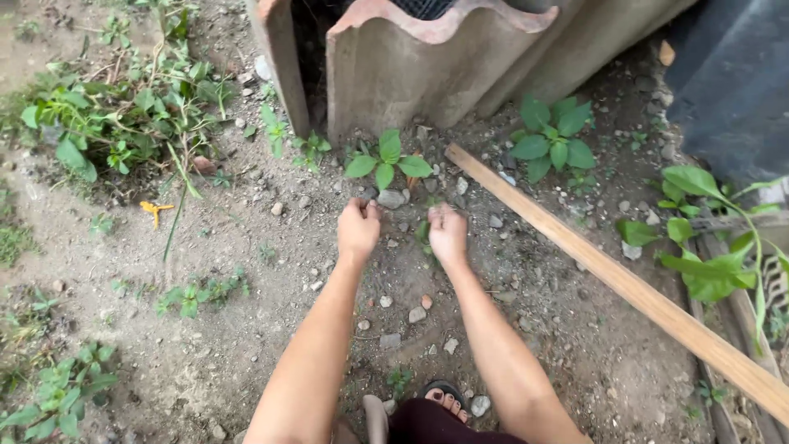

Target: Pulling weeds from the ground by hand and moving garden debris.

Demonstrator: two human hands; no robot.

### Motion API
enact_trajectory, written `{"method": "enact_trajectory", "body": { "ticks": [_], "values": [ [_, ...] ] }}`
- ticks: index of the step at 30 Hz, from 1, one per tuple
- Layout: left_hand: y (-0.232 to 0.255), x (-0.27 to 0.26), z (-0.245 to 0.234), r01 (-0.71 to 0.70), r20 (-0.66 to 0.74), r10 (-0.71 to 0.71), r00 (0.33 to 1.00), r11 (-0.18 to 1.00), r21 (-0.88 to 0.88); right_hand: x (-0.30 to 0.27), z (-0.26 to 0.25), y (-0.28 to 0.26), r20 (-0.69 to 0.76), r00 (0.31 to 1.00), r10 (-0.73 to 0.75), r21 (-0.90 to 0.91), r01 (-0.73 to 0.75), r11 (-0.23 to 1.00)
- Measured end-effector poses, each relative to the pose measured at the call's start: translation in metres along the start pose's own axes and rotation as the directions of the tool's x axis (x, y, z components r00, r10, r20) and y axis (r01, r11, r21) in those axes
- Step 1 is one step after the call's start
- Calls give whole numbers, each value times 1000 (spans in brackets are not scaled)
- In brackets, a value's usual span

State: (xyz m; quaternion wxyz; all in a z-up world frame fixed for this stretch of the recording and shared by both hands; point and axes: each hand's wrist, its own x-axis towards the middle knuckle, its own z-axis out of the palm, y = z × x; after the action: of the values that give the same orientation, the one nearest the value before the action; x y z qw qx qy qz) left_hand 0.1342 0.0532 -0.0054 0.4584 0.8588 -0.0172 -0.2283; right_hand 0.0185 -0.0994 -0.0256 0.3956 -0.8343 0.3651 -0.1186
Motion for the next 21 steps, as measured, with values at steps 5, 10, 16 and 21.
{"method": "enact_trajectory", "body": {
  "ticks": [5,10,16,21],
  "values": [
    [-8,6,-21,-39,-101,39,994,999,6,22,22,-27,-30,964,-263,203,263,943],
    [-1,13,-45,-34,-163,32,986,999,-11,68,41,-95,-26,863,-505,-452,440,776],
    [1,8,-54,-29,-164,25,986,999,-26,105,65,-85,234,972,-32,-396,125,910],
    [-9,14,-55,-37,-175,27,984,998,-56,85,42,-64,22,969,-246,-198,245,949]
  ]
}}
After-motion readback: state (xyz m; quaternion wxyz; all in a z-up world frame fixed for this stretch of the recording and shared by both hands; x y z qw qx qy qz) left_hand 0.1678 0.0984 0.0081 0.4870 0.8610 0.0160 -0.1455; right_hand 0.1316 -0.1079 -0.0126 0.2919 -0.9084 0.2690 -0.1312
